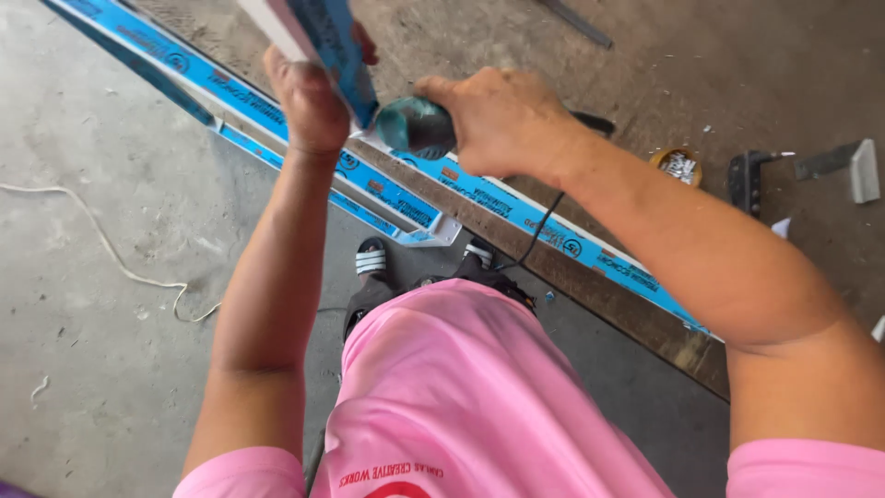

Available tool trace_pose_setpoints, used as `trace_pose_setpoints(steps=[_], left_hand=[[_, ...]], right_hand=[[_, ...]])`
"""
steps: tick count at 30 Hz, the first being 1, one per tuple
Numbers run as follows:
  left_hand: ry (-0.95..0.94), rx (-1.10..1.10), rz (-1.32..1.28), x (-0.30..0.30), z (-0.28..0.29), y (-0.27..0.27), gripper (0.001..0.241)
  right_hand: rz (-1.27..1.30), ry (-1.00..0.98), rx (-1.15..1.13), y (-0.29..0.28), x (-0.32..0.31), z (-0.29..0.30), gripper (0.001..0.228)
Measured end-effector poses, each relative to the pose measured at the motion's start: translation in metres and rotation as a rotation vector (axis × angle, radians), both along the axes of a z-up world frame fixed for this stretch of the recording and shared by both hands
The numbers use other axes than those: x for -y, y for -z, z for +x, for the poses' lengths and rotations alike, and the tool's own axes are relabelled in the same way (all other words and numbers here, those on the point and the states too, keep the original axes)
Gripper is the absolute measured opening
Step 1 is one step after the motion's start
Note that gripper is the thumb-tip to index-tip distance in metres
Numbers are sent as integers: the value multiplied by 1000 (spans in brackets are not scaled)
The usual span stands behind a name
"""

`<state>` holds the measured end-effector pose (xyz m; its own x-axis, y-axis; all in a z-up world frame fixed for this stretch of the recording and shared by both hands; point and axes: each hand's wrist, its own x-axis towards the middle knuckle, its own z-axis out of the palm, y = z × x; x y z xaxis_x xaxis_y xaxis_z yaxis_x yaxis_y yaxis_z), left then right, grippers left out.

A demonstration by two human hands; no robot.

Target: Assembling aluminum frame sections by drilling holes and installing rivets with a hand riveter.

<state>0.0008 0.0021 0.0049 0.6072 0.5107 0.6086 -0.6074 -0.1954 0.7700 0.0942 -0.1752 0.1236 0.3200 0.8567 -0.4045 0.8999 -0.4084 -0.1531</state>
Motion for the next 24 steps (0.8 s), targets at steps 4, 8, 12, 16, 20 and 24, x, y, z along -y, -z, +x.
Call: trace_pose_setpoints(steps=[4, 8, 12, 16, 20, 24], left_hand=[[-22, 22, 9, 4, 1, 4, 90], [-1, 76, 34, -1, 6, -8, 85], [-5, 20, -94, 7, 5, -1, 88], [-26, 32, 12, 8, 3, -10, 88], [-7, 75, -11, 5, 6, -5, 86], [-16, 41, -58, 7, 5, -9, 90]], right_hand=[[50, 224, -170, -24, -8, 6, 66], [-34, 351, -209, -20, -28, 21, 28], [52, 399, -244, -17, -19, 13, 34], [56, 436, -248, -17, -15, -1, 33], [70, 481, -254, -18, -12, -3, 31], [102, 460, -256, -10, -6, -6, 29]])
